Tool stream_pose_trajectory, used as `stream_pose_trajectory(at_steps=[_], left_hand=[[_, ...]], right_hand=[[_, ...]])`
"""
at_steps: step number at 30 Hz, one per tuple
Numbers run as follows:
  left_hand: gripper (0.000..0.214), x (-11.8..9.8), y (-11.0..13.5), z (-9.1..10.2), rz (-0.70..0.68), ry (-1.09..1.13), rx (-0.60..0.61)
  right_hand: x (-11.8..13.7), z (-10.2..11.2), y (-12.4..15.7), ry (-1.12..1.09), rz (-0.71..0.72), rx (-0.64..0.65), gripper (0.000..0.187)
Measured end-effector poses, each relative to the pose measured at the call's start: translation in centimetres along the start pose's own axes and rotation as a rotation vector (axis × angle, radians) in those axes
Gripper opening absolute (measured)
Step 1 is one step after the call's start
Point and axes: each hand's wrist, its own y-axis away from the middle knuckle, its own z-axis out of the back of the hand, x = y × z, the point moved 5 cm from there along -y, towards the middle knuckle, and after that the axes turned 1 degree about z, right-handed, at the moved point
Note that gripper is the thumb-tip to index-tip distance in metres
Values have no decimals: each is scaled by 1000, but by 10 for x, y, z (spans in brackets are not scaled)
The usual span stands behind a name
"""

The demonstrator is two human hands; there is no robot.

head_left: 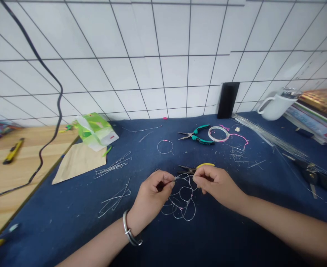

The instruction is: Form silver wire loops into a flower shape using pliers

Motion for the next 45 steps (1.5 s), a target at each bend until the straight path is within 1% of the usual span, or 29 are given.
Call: stream_pose_trajectory(at_steps=[2, 12, 16, 19, 21, 24, 28, 32, 35, 38, 41, 43, 45], left_hand=[[6, 0, 0, 1, -2, 8, -7], [8, -1, -1, 0, 30, 5, -5], [8, -1, -1, 0, 34, 17, -17], [9, 1, -1, 1, 46, 34, -26], [9, 2, -1, 1, 46, 22, -35], [8, 2, 0, 2, 12, -25, -54], [7, 1, 0, 0, 1, -38, -36], [9, 1, 2, -2, 65, 42, 0], [12, 2, 2, -5, 134, 150, 35], [12, 2, 2, -6, 162, 256, 75], [10, 1, 2, -7, 163, 325, 116], [9, 1, 3, -7, 171, 352, 130], [9, 0, 3, -7, 173, 384, 138]], right_hand=[[-2, 1, -1, -61, -18, 18, 11], [-7, -4, -1, -232, -93, 63, 13], [-4, -4, 0, -245, -87, 73, 14], [-2, -6, 1, -231, -51, 93, 15], [-1, -10, 3, -207, -30, 95, 23], [-1, -14, 6, -107, -17, 47, 31], [4, -15, 9, 94, 36, -24, 25], [9, -12, 11, 247, 102, -74, 20], [10, -11, 11, 396, 185, -109, 18], [13, -11, 14, 563, 340, -131, 15], [16, -14, 18, 795, 536, -148, 20], [18, -19, 22, 975, 707, -156, 24], [18, -26, 27, 1099, 884, -122, 25]])
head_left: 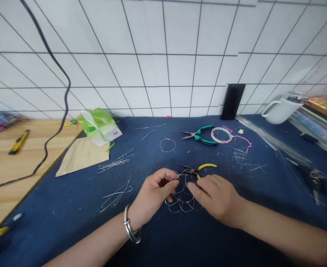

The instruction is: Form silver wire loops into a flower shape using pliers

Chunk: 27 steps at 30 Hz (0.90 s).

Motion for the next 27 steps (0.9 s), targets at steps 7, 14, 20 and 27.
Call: stream_pose_trajectory(at_steps=[7, 14, 20, 27], left_hand=[[10, -2, 0, -5, -18, 68, 86], [10, -2, 1, -8, -35, 0, 125], [10, -2, 1, -12, -24, -98, 151], [7, -1, -2, -14, -32, -141, 213]], right_hand=[[0, 2, -1, -137, 0, -20, 19], [-24, 4, 0, -511, -421, -136, 22], [-25, -11, -4, -721, -553, 18, 12], [-27, -16, -5, -822, -657, 89, 10]])
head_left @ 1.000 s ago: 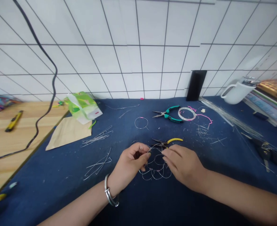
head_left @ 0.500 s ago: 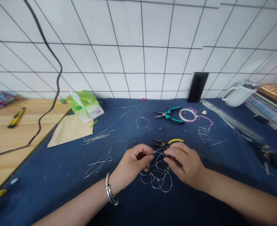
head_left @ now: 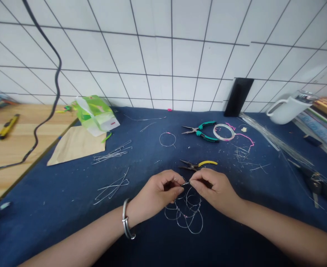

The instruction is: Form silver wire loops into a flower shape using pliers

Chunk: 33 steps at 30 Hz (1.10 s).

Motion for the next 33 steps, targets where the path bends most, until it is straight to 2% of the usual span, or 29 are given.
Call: stream_pose_trajectory(at_steps=[11, 24, 33], left_hand=[[8, 4, -1, 1, 58, 130, 34], [2, 1, 0, 4, 10, 58, -31], [16, 1, -3, 5, -20, 163, 61]], right_hand=[[-7, 1, 0, -40, -63, 4, 13], [-6, -5, 3, 3, 114, 24, 15], [-7, -1, 2, 21, 63, -30, 13]])
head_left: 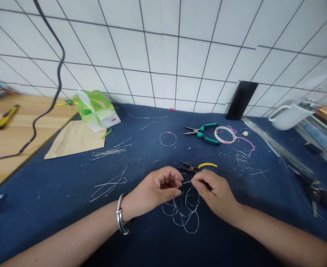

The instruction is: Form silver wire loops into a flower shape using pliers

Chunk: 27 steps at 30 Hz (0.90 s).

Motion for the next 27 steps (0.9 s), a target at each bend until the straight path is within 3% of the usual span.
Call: stream_pose_trajectory(at_steps=[10, 27], left_hand=[[17, 0, 1, 6, -25, 242, 30], [20, 3, 0, 8, -9, 327, 52]], right_hand=[[-2, 3, 0, 14, -51, -39, 13], [-6, 3, 0, 11, -96, -56, 12]])
